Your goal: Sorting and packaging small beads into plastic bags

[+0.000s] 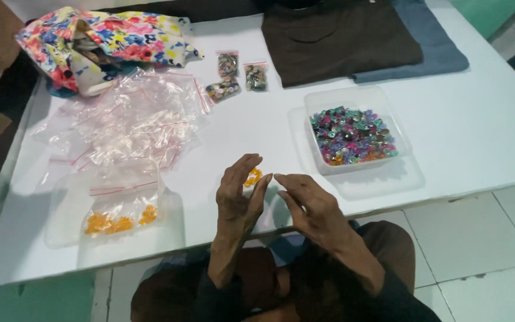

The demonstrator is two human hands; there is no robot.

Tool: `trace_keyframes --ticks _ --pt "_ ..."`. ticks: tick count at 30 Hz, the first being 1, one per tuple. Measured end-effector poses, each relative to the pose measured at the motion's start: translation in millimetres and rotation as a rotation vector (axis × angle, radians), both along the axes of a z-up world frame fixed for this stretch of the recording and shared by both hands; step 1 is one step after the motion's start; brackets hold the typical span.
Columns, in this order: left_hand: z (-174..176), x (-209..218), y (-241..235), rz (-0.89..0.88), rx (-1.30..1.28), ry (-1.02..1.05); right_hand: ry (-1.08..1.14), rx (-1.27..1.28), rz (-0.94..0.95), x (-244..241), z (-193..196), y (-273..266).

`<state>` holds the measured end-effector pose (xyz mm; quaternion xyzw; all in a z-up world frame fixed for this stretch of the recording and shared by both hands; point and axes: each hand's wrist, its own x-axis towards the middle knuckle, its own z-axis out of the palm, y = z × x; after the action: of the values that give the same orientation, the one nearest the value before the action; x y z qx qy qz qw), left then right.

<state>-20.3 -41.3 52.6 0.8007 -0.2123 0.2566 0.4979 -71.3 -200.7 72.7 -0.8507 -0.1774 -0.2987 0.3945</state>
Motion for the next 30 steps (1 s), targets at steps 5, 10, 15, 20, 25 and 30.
trace_keyframes --ticks 5,10,15,20,25,30 --pt "19.7 25.6 -64.3 -0.167 0.114 -0.093 -0.07 -0.148 -0.104 25.8 31.6 -79.0" --pt "2.4 82.1 -127.3 -0.257 0.429 -0.114 0.287 -0.394 -0.081 82.8 75.6 -147.8" --pt "-2.9 110.9 -153.1 -0.296 0.757 -0.042 0.811 -0.659 -0.227 120.6 87.8 -180.8" --pt "-2.5 115.2 -165.1 -0.309 0.843 0.002 0.855 -0.789 -0.229 129.8 72.3 -177.6" --pt "-21.4 120.3 -168.3 -0.313 0.901 0.024 0.834 -0.791 -0.137 141.3 63.0 -166.0" --pt "-23.5 121.6 -161.2 -0.268 0.888 -0.041 0.854 -0.823 -0.017 147.7 55.0 -169.6"
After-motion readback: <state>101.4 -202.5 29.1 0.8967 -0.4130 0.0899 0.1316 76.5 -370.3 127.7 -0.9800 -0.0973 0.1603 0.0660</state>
